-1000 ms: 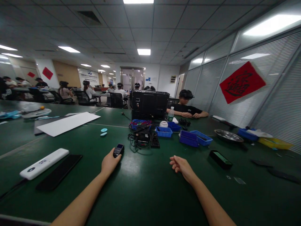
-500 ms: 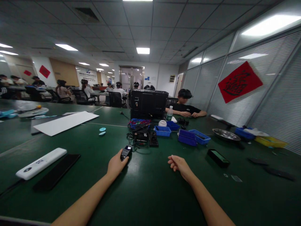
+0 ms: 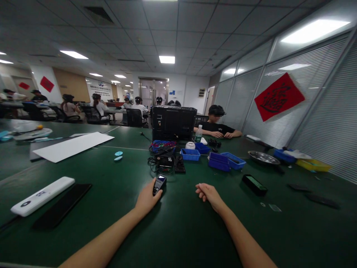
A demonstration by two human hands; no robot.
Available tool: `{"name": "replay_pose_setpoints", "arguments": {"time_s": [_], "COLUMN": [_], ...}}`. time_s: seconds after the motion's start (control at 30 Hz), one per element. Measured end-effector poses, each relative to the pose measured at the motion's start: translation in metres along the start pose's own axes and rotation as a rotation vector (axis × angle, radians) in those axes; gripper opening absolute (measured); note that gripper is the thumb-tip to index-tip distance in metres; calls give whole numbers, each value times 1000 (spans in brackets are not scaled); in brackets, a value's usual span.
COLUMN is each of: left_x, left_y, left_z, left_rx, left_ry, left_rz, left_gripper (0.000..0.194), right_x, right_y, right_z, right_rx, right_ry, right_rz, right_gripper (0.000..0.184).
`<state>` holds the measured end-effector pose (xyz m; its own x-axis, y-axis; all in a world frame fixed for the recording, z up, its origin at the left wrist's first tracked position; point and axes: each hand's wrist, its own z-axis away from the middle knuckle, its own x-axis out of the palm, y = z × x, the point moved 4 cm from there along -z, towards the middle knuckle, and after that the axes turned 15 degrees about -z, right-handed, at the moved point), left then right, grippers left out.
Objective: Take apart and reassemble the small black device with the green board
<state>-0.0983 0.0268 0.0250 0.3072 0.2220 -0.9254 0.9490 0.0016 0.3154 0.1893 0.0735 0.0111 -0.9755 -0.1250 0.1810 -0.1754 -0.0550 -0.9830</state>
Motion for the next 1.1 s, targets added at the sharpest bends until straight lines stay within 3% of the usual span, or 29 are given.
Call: {"name": "replay_pose_setpoints", "arguments": {"time_s": [0.17, 0.37, 0.5, 0.63, 0.73, 0.83, 0.97, 1.1], "left_x": [17, 42, 52, 54, 55, 57, 58, 55], "left_y": [44, 90, 117, 139, 144, 143, 140, 138], "left_z": [2, 2, 6, 13, 19, 24, 28, 27], "left_rx": [136, 131, 176, 395, 568, 652, 672, 650], "left_ry": [-12, -68, -134, -184, -209, -218, -179, -163], "left_rz": [89, 177, 155, 89, 21, -39, -57, -44], "left_gripper": [66, 78, 78, 75, 75, 70, 56, 49], "right_x": [1, 0, 6, 25, 32, 20, -9, -21], "right_y": [0, 6, 4, -9, -16, -21, -25, -25], "right_z": [1, -5, -2, 13, 21, 21, 14, 10], "right_rx": [-14, -64, -159, -225, -145, -75, -39, -45], "right_ry": [-4, 47, 160, 248, 276, 322, 408, 388], "right_rz": [42, 173, 381, 749, 1016, 1150, 1176, 1128], "right_gripper": [30, 31, 38, 51, 53, 56, 61, 55]}}
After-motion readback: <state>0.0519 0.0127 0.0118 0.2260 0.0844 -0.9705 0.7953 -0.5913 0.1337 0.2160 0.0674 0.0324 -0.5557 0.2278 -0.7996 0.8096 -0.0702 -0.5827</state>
